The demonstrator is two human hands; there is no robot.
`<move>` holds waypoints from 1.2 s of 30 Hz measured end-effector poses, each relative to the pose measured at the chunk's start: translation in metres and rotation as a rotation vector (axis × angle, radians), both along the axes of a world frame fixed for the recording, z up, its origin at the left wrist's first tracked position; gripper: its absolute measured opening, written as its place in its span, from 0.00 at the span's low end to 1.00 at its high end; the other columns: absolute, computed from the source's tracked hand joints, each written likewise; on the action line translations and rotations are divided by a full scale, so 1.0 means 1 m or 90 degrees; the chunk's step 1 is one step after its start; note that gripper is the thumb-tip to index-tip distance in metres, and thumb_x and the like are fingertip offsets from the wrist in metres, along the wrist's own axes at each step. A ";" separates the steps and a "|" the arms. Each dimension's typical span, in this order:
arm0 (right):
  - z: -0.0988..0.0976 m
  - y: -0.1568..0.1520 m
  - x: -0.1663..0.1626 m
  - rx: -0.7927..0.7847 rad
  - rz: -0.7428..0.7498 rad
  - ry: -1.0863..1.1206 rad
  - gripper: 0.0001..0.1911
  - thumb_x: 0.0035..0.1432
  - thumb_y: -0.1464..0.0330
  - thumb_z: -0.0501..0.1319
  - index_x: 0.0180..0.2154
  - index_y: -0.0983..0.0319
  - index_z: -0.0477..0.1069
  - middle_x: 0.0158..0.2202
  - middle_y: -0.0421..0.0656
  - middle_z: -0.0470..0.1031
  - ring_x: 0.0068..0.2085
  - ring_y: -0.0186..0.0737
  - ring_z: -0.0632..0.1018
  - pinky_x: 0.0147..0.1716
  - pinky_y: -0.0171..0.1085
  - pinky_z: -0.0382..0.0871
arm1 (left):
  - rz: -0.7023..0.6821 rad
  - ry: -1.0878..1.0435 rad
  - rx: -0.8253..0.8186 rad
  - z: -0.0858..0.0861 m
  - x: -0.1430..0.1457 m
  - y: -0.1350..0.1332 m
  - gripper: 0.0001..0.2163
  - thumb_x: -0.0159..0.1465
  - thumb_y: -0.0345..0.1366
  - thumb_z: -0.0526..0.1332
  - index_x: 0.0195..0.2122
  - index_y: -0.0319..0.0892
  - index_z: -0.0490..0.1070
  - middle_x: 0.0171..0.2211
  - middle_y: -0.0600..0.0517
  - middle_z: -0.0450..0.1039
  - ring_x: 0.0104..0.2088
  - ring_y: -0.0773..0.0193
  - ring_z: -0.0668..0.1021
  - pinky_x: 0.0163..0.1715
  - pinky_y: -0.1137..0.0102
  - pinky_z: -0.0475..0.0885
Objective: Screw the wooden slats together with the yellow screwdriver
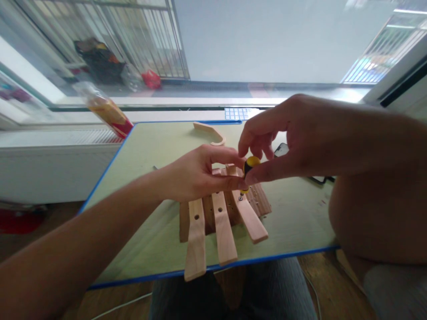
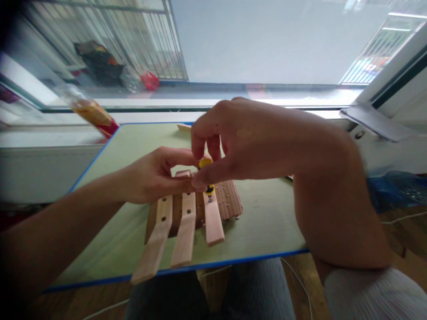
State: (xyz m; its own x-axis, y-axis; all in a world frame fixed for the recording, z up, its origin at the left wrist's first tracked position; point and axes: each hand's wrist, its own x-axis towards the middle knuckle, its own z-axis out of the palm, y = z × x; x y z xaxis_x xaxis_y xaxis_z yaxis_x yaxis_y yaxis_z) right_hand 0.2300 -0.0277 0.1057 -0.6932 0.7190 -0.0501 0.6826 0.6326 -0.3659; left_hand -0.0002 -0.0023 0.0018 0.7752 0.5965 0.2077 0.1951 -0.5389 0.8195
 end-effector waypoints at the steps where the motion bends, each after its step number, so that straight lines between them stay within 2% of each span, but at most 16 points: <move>1: 0.001 -0.001 0.001 -0.003 0.010 0.009 0.10 0.60 0.57 0.69 0.41 0.53 0.83 0.36 0.36 0.84 0.31 0.36 0.79 0.27 0.37 0.69 | 0.000 -0.004 -0.006 0.000 0.000 0.000 0.12 0.67 0.42 0.70 0.48 0.45 0.83 0.45 0.49 0.84 0.47 0.57 0.82 0.49 0.64 0.76; 5: 0.001 -0.004 0.003 0.025 0.053 0.020 0.11 0.61 0.70 0.66 0.42 0.53 0.84 0.37 0.35 0.85 0.32 0.34 0.79 0.30 0.35 0.70 | -0.016 0.000 -0.006 0.000 -0.001 0.001 0.12 0.67 0.42 0.70 0.48 0.44 0.83 0.44 0.48 0.84 0.47 0.57 0.82 0.51 0.64 0.76; 10: -0.002 -0.003 0.001 0.045 0.042 0.012 0.10 0.59 0.69 0.65 0.39 0.55 0.85 0.35 0.38 0.84 0.32 0.35 0.78 0.28 0.37 0.69 | -0.028 0.013 0.002 0.002 -0.002 0.002 0.13 0.68 0.43 0.69 0.50 0.43 0.82 0.45 0.49 0.83 0.47 0.57 0.81 0.51 0.63 0.75; 13: -0.001 -0.004 0.000 0.048 0.023 0.002 0.08 0.59 0.68 0.64 0.37 0.55 0.84 0.35 0.38 0.84 0.30 0.35 0.78 0.27 0.38 0.68 | -0.020 0.027 0.017 0.002 -0.002 0.001 0.12 0.68 0.42 0.69 0.47 0.42 0.81 0.44 0.49 0.82 0.48 0.56 0.81 0.52 0.63 0.74; 17: 0.000 -0.004 -0.001 0.051 0.010 -0.020 0.05 0.58 0.67 0.65 0.31 0.55 0.81 0.28 0.36 0.80 0.25 0.34 0.73 0.22 0.38 0.62 | -0.014 0.039 0.019 0.004 -0.001 -0.001 0.12 0.67 0.43 0.69 0.46 0.42 0.81 0.44 0.50 0.82 0.50 0.55 0.80 0.52 0.64 0.74; 22: -0.001 -0.004 -0.003 0.055 0.004 -0.013 0.09 0.58 0.61 0.66 0.28 0.56 0.77 0.24 0.36 0.77 0.23 0.33 0.71 0.20 0.38 0.59 | -0.011 0.041 0.024 0.004 0.000 0.000 0.13 0.67 0.44 0.70 0.46 0.42 0.80 0.43 0.50 0.82 0.49 0.56 0.81 0.51 0.64 0.74; 28: -0.003 -0.003 -0.006 0.063 -0.019 -0.024 0.14 0.59 0.57 0.67 0.26 0.57 0.75 0.21 0.36 0.73 0.22 0.32 0.68 0.20 0.39 0.54 | -0.006 0.031 0.040 0.002 0.000 0.001 0.13 0.66 0.45 0.71 0.45 0.43 0.81 0.43 0.49 0.82 0.48 0.57 0.81 0.51 0.64 0.74; 36: -0.011 0.005 -0.006 0.071 -0.027 -0.049 0.25 0.62 0.45 0.64 0.24 0.57 0.72 0.19 0.34 0.67 0.22 0.31 0.64 0.20 0.38 0.51 | -0.010 0.012 0.011 0.002 0.000 0.000 0.11 0.66 0.44 0.71 0.43 0.43 0.82 0.41 0.49 0.82 0.44 0.58 0.81 0.47 0.66 0.76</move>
